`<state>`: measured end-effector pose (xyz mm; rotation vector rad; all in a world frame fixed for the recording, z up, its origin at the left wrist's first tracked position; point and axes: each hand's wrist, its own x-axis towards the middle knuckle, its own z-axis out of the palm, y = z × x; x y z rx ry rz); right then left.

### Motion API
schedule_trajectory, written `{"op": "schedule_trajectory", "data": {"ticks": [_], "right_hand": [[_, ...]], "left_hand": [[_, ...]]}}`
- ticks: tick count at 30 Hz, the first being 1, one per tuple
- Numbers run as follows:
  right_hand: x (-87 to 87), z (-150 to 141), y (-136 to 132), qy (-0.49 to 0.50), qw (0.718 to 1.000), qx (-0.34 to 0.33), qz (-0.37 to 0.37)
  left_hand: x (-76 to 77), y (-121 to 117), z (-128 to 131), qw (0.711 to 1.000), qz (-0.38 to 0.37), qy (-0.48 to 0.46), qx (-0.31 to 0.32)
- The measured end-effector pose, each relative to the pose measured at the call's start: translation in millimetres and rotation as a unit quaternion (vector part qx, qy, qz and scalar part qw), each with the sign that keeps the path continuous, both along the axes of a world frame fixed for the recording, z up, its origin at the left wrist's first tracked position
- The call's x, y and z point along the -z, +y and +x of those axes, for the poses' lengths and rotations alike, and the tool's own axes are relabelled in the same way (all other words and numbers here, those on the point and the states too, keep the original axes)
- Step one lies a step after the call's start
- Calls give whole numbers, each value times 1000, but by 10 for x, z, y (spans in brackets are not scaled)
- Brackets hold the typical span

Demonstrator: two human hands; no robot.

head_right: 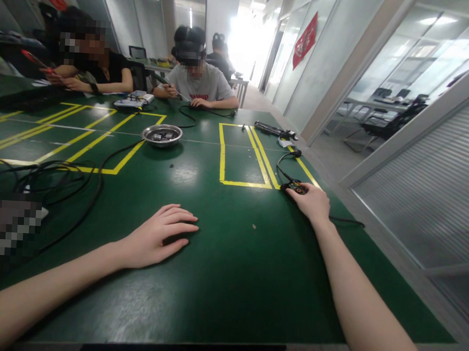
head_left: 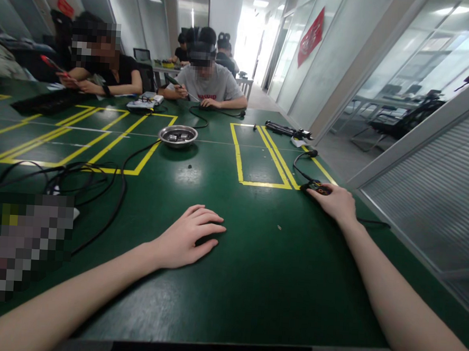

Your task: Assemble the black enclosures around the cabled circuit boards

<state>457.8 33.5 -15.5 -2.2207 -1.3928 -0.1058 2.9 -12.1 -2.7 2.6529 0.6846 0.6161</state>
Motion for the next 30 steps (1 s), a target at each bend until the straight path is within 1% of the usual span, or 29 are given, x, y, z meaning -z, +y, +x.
{"op": "schedule_trajectory", "data": {"ticks": [2,3,5,7,9,10,12,14,15,16,17,18,22,25,30], "right_hand": [[-23,-152,0,2,999,-2,-36],[-34,-261,-5,4,999,-28,-40],[-53,-543,-42,16,993,-107,-37],[-73,-884,-130,28,973,-227,-16],[-101,-1240,-278,38,931,-363,-16],[-117,-1408,-369,39,904,-425,-28],[-153,-1689,-561,45,839,-538,-66],[-186,-1875,-724,49,776,-621,-101],[-200,-1930,-781,47,755,-643,-115],[-213,-1962,-820,44,745,-654,-123],[-225,-1976,-843,41,741,-658,-128],[-236,-1977,-852,36,744,-655,-129],[-274,-1939,-834,13,769,-627,-122],[-290,-1932,-830,4,791,-601,-114],[-282,-1943,-833,-18,818,-565,-103]], "left_hand": [[4,-3,9,1000,-4,0,1],[6,-4,13,1000,-7,0,1],[7,-8,21,1000,-10,-1,1],[2,-14,28,1000,-6,-5,-5],[-8,-23,33,1000,8,-16,-15],[-15,-29,36,999,17,-23,-21],[-31,-44,38,999,30,-36,-27],[-47,-63,37,999,28,-36,-9],[-53,-73,36,999,22,-31,5],[-57,-84,35,999,14,-24,21],[-60,-94,32,999,9,-18,32],[-60,-104,30,999,6,-14,39],[-40,-128,19,998,27,-14,48],[-26,-128,11,998,46,-17,36],[-40,-125,3,998,45,-22,31]]}}
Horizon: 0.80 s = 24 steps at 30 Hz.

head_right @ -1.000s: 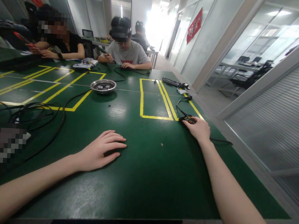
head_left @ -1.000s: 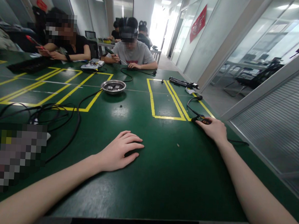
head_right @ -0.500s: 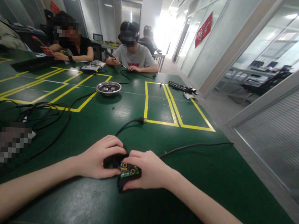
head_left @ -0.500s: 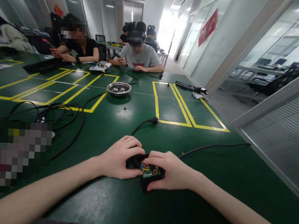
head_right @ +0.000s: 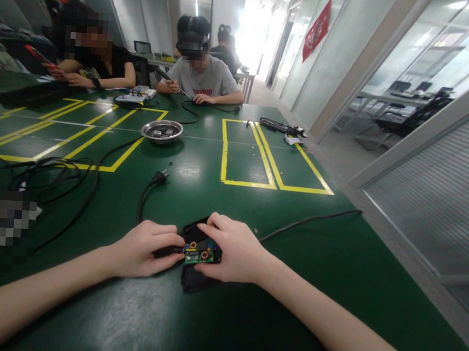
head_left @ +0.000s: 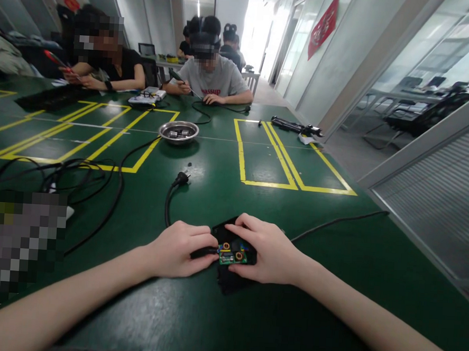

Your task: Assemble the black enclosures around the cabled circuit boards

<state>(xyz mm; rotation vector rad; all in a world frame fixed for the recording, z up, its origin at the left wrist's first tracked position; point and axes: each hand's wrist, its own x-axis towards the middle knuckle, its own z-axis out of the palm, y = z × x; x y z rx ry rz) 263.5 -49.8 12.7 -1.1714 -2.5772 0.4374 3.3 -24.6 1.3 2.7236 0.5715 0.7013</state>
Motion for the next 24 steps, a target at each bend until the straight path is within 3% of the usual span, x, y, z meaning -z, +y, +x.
{"op": "schedule_trajectory", "data": {"ticks": [5,12,21,24], "right_hand": [[39,22,19,22,1000,23,2],[58,23,5,27,1000,-12,-8],[165,-112,-8,86,992,80,38],[139,-81,28,113,990,71,33]], "left_hand": [[-18,3,4,999,-35,10,-6],[6,28,17,997,-33,58,-47],[43,74,16,993,0,53,-105],[58,100,15,992,4,50,-113]]}}
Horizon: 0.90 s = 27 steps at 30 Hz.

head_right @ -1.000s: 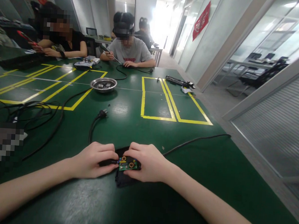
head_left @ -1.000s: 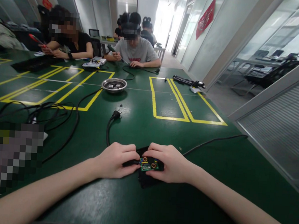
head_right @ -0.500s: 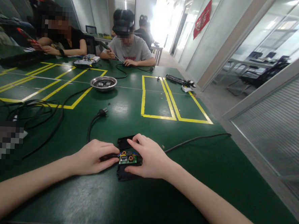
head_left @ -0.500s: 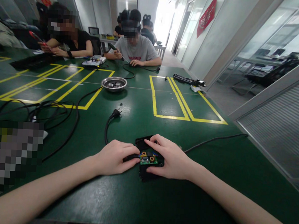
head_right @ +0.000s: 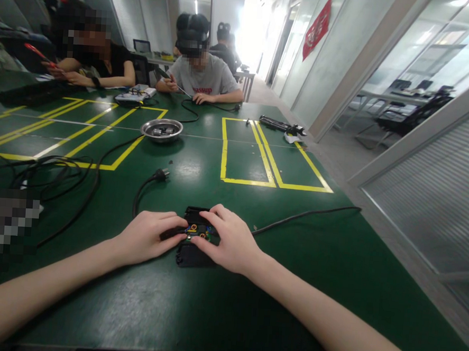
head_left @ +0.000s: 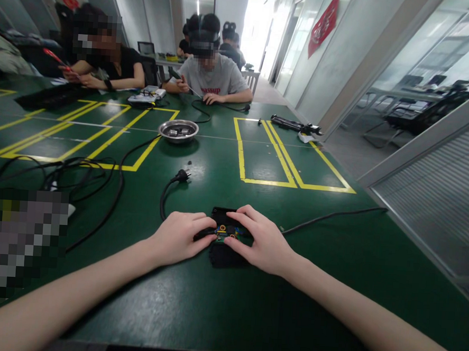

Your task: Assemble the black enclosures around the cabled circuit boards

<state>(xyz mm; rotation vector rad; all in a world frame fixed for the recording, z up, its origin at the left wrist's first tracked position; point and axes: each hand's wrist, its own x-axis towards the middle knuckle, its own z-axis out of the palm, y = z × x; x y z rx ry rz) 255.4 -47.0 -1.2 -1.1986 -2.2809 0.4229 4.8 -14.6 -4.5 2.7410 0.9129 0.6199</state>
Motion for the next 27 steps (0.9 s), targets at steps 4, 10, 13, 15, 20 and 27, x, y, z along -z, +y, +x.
{"op": "schedule_trajectory", "data": {"ticks": [4,10,13,15,20,27], "right_hand": [[-42,103,29,12,999,-43,-11],[25,112,32,-31,999,-36,25],[41,81,35,-27,999,-21,33],[41,69,40,-27,999,-19,36],[53,49,58,-19,999,-8,41],[49,72,111,-23,999,-7,45]], "left_hand": [[23,35,-4,1000,7,0,-10],[13,50,-22,1000,10,-8,-14],[-2,52,-33,1000,6,-12,-7],[-5,58,-40,1000,6,-17,-3],[13,86,-50,999,8,-41,23],[42,120,-51,999,20,-38,9]]}}
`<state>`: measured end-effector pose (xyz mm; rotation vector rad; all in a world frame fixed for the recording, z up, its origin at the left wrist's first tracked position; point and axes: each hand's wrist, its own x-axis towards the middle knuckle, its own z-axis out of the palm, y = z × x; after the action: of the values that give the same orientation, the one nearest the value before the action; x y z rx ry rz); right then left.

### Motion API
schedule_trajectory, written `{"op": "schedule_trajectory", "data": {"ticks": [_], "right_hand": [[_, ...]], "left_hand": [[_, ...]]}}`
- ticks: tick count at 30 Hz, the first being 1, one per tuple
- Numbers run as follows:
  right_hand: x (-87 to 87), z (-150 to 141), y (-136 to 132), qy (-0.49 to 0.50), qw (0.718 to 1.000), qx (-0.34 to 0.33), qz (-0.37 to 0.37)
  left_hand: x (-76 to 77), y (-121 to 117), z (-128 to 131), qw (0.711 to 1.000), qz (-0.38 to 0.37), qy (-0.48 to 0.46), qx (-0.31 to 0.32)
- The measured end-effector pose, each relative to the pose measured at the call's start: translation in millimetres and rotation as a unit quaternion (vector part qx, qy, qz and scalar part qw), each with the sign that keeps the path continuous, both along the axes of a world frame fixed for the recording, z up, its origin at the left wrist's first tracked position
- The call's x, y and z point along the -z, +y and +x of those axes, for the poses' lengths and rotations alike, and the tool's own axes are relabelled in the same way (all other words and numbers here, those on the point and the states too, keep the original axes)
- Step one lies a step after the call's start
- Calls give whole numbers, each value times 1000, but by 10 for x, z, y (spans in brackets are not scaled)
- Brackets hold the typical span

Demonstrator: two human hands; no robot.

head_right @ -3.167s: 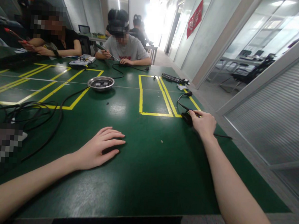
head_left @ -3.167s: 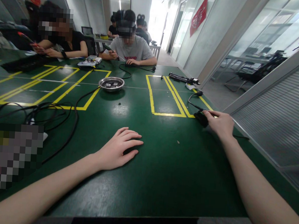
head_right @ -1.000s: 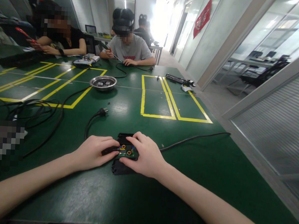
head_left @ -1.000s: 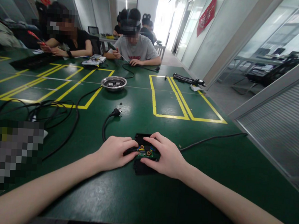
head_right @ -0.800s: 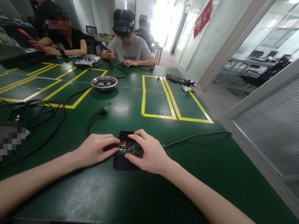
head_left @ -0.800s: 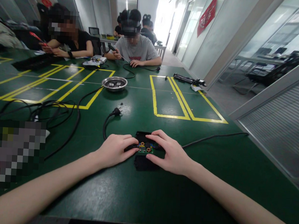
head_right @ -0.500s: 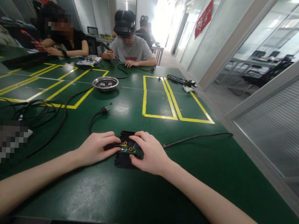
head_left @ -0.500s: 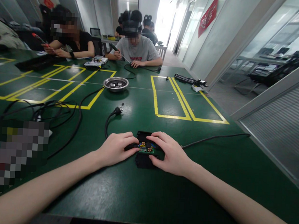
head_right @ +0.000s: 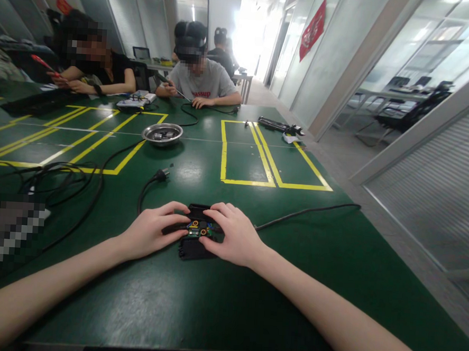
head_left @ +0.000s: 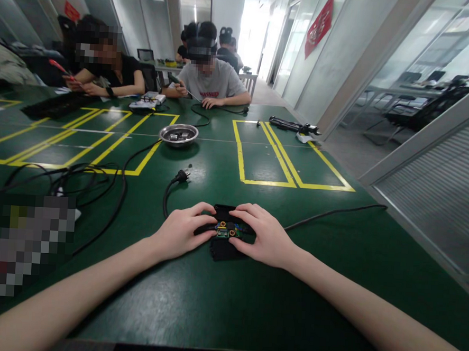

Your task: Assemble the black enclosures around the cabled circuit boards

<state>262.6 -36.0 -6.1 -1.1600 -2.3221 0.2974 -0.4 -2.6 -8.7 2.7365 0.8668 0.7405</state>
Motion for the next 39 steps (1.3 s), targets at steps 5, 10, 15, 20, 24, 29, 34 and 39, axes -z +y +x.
{"op": "schedule_trajectory", "data": {"ticks": [5,10,15,20,24,29,34,39], "right_hand": [[21,1,8,1,1000,2,4],[-20,85,5,33,999,-31,-2],[-92,293,76,13,998,-53,-21],[-38,359,147,-21,997,-73,23],[-32,347,134,11,998,-56,12],[-95,343,69,25,995,-90,35],[-122,328,-4,45,988,-128,69],[-109,320,-12,28,988,-147,40]], "left_hand": [[-6,3,9,1000,-9,5,-6],[-21,-7,9,1000,-21,-6,-6],[-34,-24,-24,998,-50,-27,0],[-54,-28,-13,996,-74,-53,-10],[-80,-38,-2,993,-98,-66,-13],[-134,-95,-11,990,-96,-99,-6],[-186,-165,-19,990,-99,-92,45],[-166,-168,-36,989,-112,-40,84]]}}
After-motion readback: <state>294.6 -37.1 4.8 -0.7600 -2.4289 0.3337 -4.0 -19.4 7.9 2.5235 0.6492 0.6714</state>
